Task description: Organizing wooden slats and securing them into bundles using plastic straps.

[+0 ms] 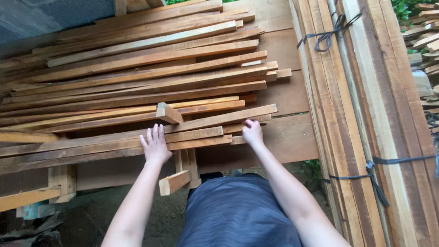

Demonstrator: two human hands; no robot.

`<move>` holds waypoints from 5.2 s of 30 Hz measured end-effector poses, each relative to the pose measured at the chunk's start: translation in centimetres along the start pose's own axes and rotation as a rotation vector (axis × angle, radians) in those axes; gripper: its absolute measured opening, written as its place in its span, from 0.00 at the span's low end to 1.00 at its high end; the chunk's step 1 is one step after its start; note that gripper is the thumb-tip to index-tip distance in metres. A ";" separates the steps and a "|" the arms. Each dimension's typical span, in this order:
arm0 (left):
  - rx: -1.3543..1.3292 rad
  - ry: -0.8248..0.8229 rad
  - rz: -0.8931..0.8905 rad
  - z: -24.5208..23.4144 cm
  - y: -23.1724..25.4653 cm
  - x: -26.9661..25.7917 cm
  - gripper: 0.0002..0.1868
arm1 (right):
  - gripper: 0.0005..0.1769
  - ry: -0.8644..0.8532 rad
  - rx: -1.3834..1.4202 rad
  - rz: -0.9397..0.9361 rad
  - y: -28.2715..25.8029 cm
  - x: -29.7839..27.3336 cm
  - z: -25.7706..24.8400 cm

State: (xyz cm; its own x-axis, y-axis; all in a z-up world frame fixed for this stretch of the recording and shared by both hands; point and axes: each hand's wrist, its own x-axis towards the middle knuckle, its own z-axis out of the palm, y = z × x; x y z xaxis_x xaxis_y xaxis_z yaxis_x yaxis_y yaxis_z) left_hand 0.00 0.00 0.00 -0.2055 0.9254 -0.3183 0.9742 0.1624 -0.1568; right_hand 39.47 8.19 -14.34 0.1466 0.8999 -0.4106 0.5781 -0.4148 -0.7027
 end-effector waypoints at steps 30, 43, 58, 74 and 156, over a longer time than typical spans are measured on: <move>-0.127 -0.002 -0.040 0.2 0.7 0.1 0.67 | 0.59 -0.310 1.408 0.639 -6.7 -11.3 -5.3; -0.128 -0.050 -0.050 -0.1 0.6 0.2 0.67 | 0.57 -0.290 1.572 0.621 -13.1 -15.2 -0.9; -0.101 -0.049 0.063 -0.5 -1.4 0.9 0.71 | 0.28 -0.022 1.612 0.599 -9.3 -12.3 1.9; -0.134 -0.030 0.027 -0.4 0.1 0.7 0.71 | 0.35 0.293 0.768 0.289 3.9 -7.1 -11.3; -0.146 0.021 0.131 0.8 -0.7 1.5 0.75 | 0.30 -0.064 0.068 0.060 -0.6 0.1 -6.1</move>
State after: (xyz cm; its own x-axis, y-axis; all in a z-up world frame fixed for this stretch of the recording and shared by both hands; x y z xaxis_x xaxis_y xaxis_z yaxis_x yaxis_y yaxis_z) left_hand -1.06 1.02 -1.12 -0.0757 0.9487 -0.3068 0.9960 0.0868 0.0227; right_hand 44.04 9.38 -10.41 0.1266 0.8636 -0.4880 0.5137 -0.4779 -0.7126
